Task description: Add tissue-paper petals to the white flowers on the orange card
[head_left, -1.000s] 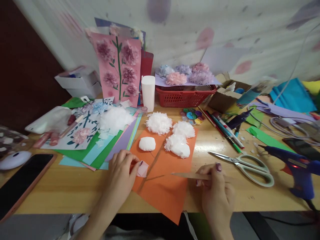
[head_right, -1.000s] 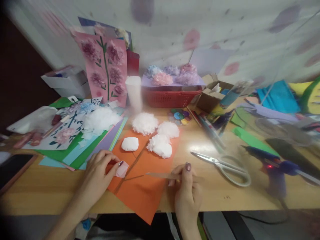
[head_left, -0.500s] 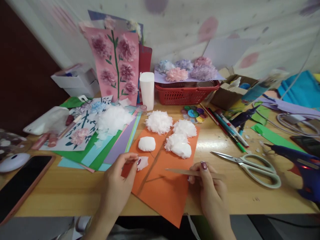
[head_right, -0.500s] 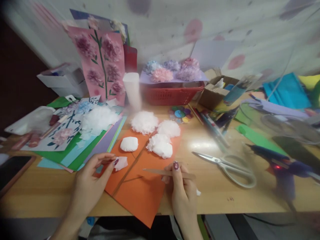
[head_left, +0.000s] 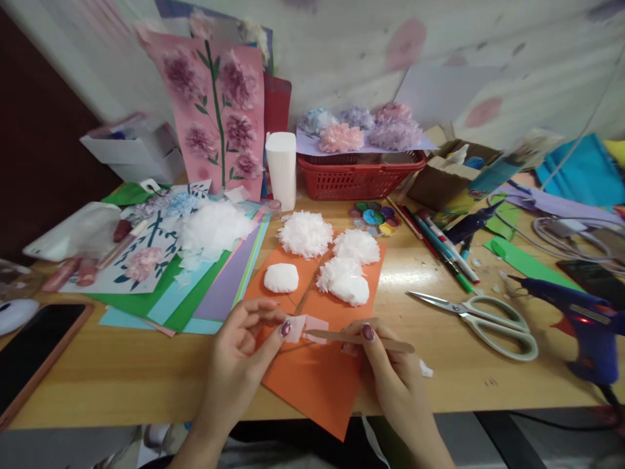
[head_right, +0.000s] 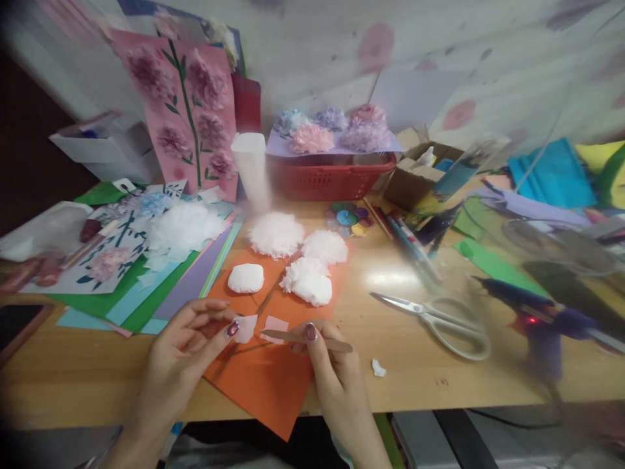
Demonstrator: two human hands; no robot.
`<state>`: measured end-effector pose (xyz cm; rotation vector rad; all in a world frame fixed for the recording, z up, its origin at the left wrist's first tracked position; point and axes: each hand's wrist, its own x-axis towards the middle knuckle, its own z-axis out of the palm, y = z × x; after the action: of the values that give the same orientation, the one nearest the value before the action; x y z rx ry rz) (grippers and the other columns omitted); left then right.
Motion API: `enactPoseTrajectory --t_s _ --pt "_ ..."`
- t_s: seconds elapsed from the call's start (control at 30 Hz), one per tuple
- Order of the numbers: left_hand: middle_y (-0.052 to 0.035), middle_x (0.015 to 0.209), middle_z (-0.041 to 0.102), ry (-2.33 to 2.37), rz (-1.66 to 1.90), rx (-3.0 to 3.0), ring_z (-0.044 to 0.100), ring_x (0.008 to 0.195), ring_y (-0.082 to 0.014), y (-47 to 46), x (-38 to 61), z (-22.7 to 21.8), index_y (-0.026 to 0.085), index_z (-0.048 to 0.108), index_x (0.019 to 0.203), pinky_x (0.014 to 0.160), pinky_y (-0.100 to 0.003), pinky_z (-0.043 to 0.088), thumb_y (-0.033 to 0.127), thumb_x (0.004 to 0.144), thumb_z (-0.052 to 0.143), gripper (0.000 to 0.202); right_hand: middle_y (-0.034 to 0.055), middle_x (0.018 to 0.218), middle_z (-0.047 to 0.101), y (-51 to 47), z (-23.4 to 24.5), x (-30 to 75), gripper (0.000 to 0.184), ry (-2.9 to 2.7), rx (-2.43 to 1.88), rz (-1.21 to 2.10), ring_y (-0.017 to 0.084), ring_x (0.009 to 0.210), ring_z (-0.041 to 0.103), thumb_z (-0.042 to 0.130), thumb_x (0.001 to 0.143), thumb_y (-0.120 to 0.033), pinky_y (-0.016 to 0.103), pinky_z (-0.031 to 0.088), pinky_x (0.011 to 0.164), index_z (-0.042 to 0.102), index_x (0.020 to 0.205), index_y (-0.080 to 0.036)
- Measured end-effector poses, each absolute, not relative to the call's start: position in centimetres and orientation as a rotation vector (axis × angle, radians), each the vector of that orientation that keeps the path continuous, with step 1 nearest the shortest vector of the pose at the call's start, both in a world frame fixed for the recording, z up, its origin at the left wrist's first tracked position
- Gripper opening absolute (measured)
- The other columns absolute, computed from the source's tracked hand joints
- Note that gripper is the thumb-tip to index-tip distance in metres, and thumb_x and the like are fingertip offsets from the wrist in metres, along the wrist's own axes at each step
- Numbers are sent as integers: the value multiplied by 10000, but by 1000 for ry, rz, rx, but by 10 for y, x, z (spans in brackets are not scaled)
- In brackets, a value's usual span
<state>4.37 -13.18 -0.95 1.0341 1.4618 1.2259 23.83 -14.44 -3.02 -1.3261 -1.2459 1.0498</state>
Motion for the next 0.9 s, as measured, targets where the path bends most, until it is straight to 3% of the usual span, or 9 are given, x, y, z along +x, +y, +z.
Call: enactPoseTrajectory --t_s 0.1,0.27,0.7,0.9 --pt "-36 906 767 1376 1158 954 761 872 -205 -132 47 -10 223 591 1023 773 -314 636 326 804 735 282 43 685 643 -143 -32 239 468 -1181 -1317 1035 182 660 597 535 988 -546 291 489 652 764 736 -225" --pt "-52 979 783 1370 1117 1002 760 926 -202 -130 51 -10 226 590 1086 881 -343 633 301 815 720 310 26 627 587 -144 -38 244 448 -1058 -1206 1128 183 655 577 560 979 -540 311 501 702 761 742 -217" --pt "-31 923 775 1289 973 990 764 916 -222 -134 49 -10 257 637 1109 862 -344 622 391 896 646 252 22 631 583 -147 -35 243 448 -989 -1212 1153 163 661 575 586 972 -542 277 440 645 742 710 -214" --pt "0 899 741 1212 1004 923 727 890 -163 -133 47 -12 233 615 1107 868 -275 591 262 864 704 260 22 634 602 -144 -36 243 428 -913 -1178 1158 159 645 575 638 937 -551 276 480 650 735 694 -211"
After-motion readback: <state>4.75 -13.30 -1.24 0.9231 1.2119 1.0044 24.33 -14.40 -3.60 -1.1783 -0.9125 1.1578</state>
